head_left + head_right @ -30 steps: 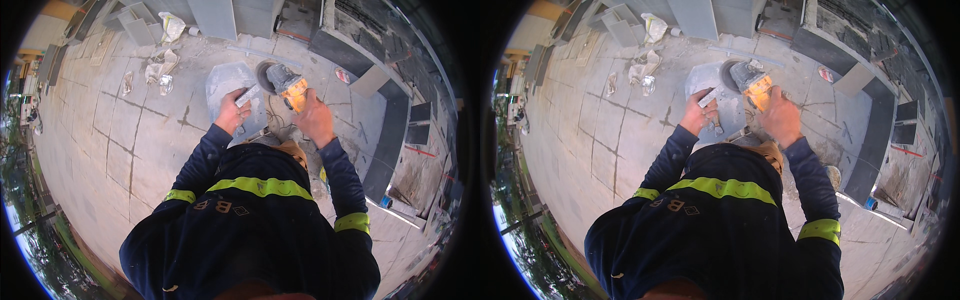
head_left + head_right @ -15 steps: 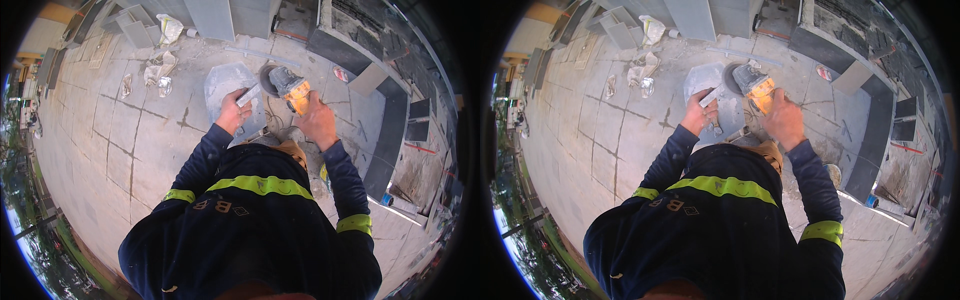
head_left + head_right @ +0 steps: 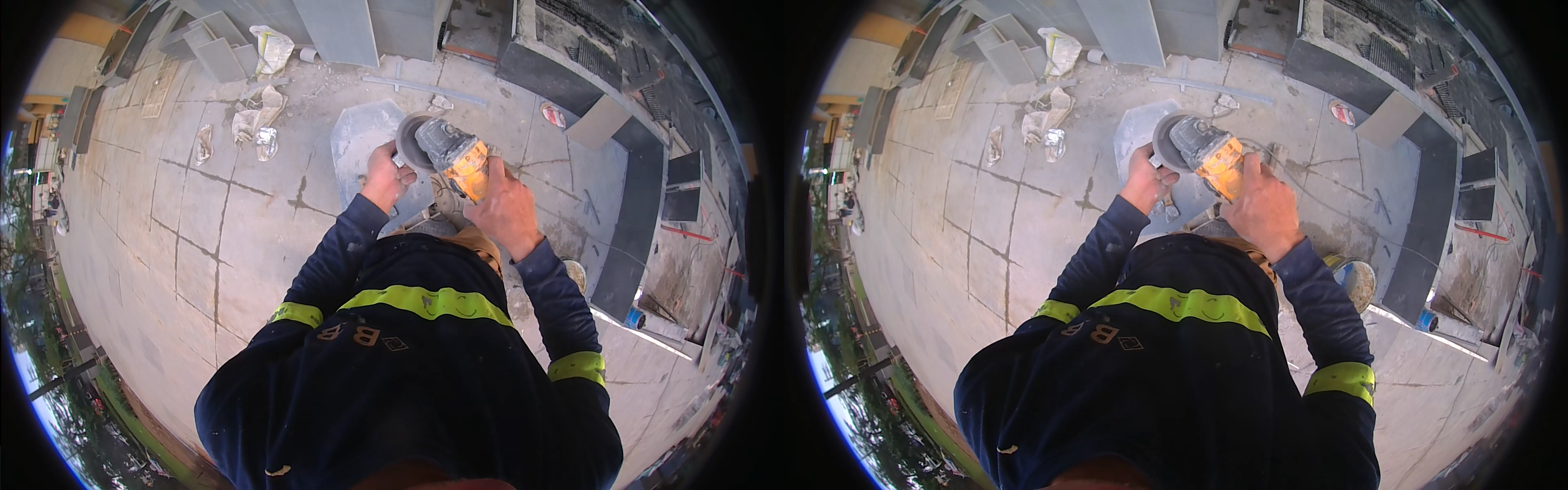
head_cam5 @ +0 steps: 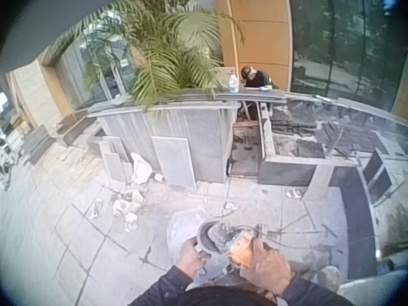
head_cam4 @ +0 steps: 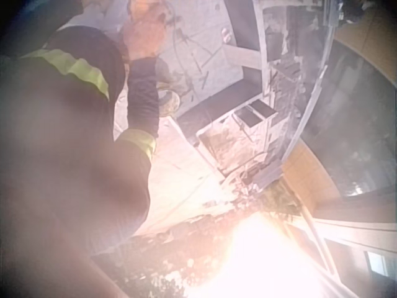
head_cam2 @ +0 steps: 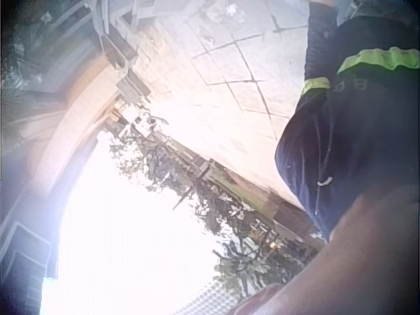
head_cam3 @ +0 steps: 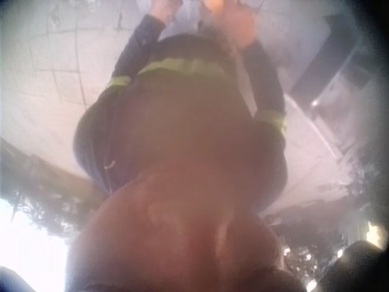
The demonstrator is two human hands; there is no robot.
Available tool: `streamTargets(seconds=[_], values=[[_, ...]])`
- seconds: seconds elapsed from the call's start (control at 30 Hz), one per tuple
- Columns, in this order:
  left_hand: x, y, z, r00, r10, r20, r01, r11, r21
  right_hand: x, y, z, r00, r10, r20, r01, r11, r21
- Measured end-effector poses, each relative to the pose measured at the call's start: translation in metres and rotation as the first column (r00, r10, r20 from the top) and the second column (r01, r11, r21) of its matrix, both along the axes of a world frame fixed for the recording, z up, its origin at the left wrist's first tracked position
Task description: The person uses an angle grinder to smooth the edges of a stone tile, then hands the tile to a coworker. Afterward, the person cleans their hands with a blue cloth and a liquid from a bottle.
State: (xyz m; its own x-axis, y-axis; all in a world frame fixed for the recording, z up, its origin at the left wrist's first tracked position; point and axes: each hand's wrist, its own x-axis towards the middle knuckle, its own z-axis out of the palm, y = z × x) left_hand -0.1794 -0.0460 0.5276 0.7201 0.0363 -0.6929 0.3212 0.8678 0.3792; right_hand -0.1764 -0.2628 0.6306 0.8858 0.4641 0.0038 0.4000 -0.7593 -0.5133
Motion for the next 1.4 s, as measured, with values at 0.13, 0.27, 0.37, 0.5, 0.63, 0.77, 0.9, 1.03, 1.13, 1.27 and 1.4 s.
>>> streamTargets(seconds=[0.13,0.27,0.37,0.5,0.63,0.77,0.9,1.03,1.13,1.27,1.4], values=[[0.002,-0.006,0.008,0.996,0.043,-0.073,-0.044,0.999,-0.011,0.0,-0.001,-0.004,1.0,-0.011,0.001,0.011,1.0,0.011],[-0.008,0.008,-0.007,0.992,-0.101,0.077,0.107,0.99,-0.088,0.003,-0.003,-0.008,0.997,-0.051,0.053,0.051,0.999,0.004],[-0.016,0.01,-0.005,0.983,-0.122,0.135,0.135,0.987,-0.092,0.007,-0.007,-0.015,0.994,-0.091,0.055,0.092,0.995,-0.03],[-0.027,0.013,-0.002,0.975,-0.126,0.181,0.14,0.988,-0.068,0.012,-0.009,-0.021,0.984,-0.141,0.106,0.146,0.988,-0.041],[-0.029,0.016,-0.001,0.974,-0.114,0.194,0.142,0.98,-0.14,0.031,-0.023,-0.026,0.968,-0.23,0.101,0.231,0.973,0.001],[-0.029,0.024,0.008,0.963,-0.049,0.264,0.169,0.875,-0.454,0.051,-0.051,-0.033,0.932,-0.361,-0.029,0.362,0.93,0.063],[-0.032,0.028,0.023,0.944,0.022,0.331,0.207,0.741,-0.639,0.065,-0.083,-0.061,0.895,-0.353,-0.271,0.444,0.744,0.5],[-0.037,0.027,0.041,0.945,0.092,0.315,0.174,0.675,-0.717,0.064,-0.099,-0.065,0.714,-0.272,-0.645,0.693,0.403,0.597],[-0.039,0.024,0.053,0.94,0.113,0.322,0.17,0.662,-0.729,0.06,-0.104,-0.058,0.596,-0.155,-0.788,0.799,0.214,0.562],[-0.038,0.022,0.058,0.929,0.101,0.356,0.166,0.745,-0.647,0.055,-0.111,-0.056,0.582,-0.07,-0.81,0.806,0.184,0.563],[-0.03,0.029,0.057,0.936,-0.031,0.35,0.098,0.98,-0.174,0.045,-0.101,-0.054,0.771,-0.201,-0.604,0.625,0.425,0.655]])
